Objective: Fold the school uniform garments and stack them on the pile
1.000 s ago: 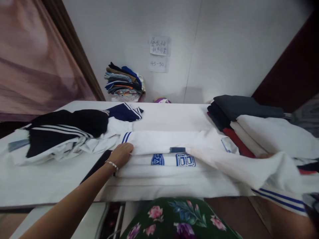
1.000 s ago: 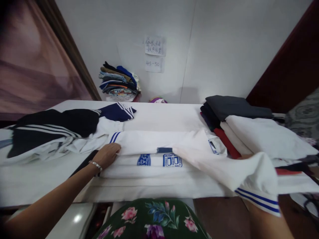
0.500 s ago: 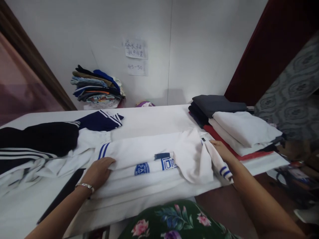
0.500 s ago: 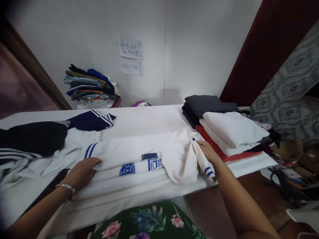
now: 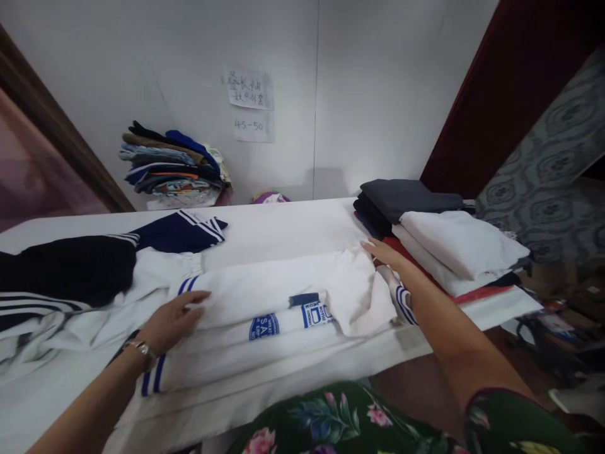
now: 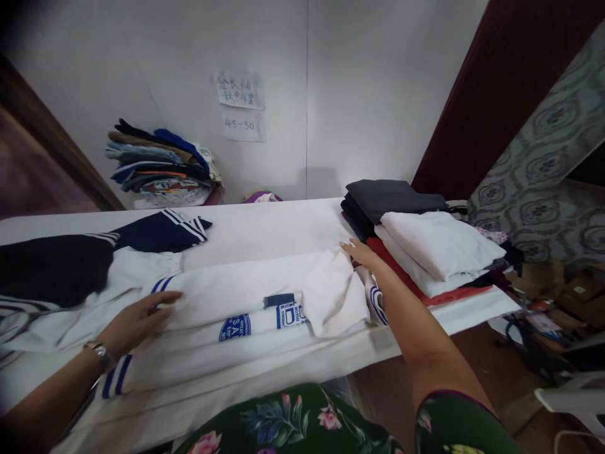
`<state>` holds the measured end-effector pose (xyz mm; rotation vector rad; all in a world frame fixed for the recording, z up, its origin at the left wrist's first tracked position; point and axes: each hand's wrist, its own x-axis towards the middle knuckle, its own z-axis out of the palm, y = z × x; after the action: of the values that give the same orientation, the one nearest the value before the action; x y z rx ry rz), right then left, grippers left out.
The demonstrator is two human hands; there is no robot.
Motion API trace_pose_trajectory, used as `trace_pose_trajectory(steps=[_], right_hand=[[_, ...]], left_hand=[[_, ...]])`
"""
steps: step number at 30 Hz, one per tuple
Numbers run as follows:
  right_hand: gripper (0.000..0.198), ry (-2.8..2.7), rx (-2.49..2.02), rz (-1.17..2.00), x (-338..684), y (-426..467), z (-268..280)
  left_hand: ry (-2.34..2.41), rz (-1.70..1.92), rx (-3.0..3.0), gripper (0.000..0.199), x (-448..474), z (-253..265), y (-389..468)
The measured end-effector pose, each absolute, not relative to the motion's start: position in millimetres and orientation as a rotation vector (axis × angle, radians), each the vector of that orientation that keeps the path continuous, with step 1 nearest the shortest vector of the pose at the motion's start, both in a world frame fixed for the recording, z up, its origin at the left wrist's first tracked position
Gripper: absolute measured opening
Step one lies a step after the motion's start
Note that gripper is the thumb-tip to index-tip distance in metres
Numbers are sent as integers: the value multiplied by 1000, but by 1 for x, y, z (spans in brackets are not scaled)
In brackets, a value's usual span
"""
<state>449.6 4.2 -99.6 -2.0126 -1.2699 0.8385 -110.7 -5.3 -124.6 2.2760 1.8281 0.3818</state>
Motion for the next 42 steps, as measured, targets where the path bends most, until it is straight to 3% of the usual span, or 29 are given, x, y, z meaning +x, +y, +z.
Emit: trace_pose_trajectory(steps=[7,16,20,22,25,31,37,42], right_hand=[[52,-1326,-2159,598,457,-3,-141],[52,-1422,-2233,353,461,-14,-149],[48,-1722,-1757,69,443,-16,-136],[47,-1920,-1630,210,434,-15,-139],[47,-2061,-1843,425,428,-10,-157],[51,-2048,-1932,434,435,-4,-180],[44,-1631,-1770,719,436,-18,-152],[43,-1140,-1565,731,463,-52,-123]], left_hand=[[1969,-126,2401,60,-85,-141,1],[2000,-190,2328,55,-83,-128,7],[2063,6,2455,54,-62,-111,12],[2013,2,2537,55,-54,-114,13],[1940,-138,2493,61,-52,-131,15],[1902,-185,2415,64,-55,-149,15],[1899,-134,2378,62,-53,-144,15],[1990,91,2334,57,-56,-133,13]])
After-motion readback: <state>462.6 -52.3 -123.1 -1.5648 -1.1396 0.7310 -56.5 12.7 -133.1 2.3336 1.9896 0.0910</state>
